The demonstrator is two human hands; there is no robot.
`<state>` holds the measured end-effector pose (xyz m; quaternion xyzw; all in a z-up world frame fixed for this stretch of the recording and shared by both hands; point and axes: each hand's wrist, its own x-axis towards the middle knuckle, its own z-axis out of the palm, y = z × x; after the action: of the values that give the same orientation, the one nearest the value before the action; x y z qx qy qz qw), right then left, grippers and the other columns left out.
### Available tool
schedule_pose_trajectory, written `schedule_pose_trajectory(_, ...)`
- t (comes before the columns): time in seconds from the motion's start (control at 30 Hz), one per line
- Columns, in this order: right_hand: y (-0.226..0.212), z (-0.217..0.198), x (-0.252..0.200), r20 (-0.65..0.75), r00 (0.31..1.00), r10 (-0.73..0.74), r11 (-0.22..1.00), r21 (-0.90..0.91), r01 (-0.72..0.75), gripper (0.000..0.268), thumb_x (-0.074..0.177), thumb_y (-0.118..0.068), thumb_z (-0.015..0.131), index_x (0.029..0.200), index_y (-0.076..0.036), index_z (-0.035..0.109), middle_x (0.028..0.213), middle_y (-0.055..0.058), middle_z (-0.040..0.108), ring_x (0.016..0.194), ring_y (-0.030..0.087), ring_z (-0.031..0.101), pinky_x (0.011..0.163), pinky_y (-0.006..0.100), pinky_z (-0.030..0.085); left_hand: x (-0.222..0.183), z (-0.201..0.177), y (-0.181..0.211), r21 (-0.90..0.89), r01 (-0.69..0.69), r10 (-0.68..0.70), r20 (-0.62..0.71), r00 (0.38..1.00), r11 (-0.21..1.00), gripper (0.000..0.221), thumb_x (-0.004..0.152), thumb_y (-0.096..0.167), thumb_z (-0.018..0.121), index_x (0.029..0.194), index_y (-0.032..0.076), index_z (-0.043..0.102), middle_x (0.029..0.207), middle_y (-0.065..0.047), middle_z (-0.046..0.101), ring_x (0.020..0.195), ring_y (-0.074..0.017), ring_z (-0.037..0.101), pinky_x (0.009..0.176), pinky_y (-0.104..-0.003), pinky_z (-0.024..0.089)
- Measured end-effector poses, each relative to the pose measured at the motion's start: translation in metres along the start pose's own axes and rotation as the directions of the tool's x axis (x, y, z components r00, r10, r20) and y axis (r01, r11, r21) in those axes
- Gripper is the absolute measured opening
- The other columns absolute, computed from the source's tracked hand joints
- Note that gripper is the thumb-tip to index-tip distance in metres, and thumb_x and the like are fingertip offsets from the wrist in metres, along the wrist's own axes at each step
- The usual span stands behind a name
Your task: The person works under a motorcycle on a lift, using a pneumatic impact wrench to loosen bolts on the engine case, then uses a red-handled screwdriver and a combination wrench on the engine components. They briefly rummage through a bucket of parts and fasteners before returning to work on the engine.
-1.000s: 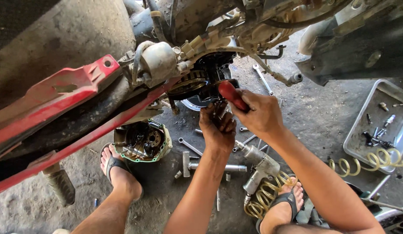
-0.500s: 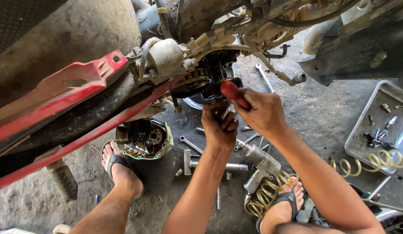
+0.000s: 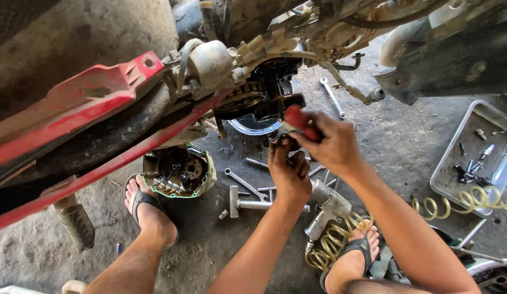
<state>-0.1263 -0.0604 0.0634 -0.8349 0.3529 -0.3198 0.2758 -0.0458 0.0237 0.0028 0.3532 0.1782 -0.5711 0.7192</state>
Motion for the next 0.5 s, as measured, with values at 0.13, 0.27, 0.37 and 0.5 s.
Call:
schedule_pose_trajectory(0.13,0.004,0.002,-0.001,-0.006,0.984,0.18,0.983,-0.025,-0.18,0.034,0.086,-0.027,0.085,0.107,-0.004,0.071,0.07,0.015,0.065,0.058,0.03,0.067,0.057,0.041,0.053,0.002,-0.013,-0.005,0.031,-0.116,0.116,0.024,0.993,0.993,0.012,0.094,0.018,0.064,0.1,0.019,0.054,0.083,0.003,0.062,0.05,-0.0055,0.04,0.04,-0.022,0.026)
schedule_pose_trajectory(0.27,0.007,0.001,0.0,-0.031,0.99,0.138,0.974,-0.177,-0.142,0.027,0.09,-0.023,0.085,0.103,-0.004,0.071,0.071,0.015,0.066,0.062,0.033,0.067,0.056,0.042,0.051,0.015,-0.035,-0.015,0.162,-0.297,0.308,-0.047,0.95,0.941,0.017,0.094,0.01,0.069,0.106,0.016,0.057,0.087,0.003,0.063,0.059,-0.004,0.047,0.045,-0.02,0.031)
schedule_pose_trajectory(0.37,0.005,0.002,0.003,-0.01,0.999,0.044,0.982,-0.183,-0.045,0.024,0.088,-0.021,0.083,0.102,-0.005,0.071,0.07,0.014,0.065,0.059,0.031,0.067,0.055,0.041,0.051,0.026,-0.053,-0.015,0.299,-0.475,0.496,0.006,0.869,0.828,0.016,0.097,0.004,0.069,0.108,0.009,0.059,0.094,0.001,0.064,0.071,-0.0055,0.052,0.056,-0.021,0.039)
schedule_pose_trajectory(0.5,0.002,0.0,0.007,0.068,0.998,-0.003,0.958,-0.286,0.022,0.023,0.087,-0.019,0.083,0.086,-0.007,0.064,0.07,0.012,0.062,0.062,0.032,0.065,0.056,0.042,0.05,0.033,-0.062,-0.011,0.358,-0.635,0.645,0.109,0.756,0.684,0.015,0.097,-0.004,0.066,0.11,0.001,0.06,0.105,-0.004,0.066,0.092,-0.011,0.062,0.083,-0.026,0.056)
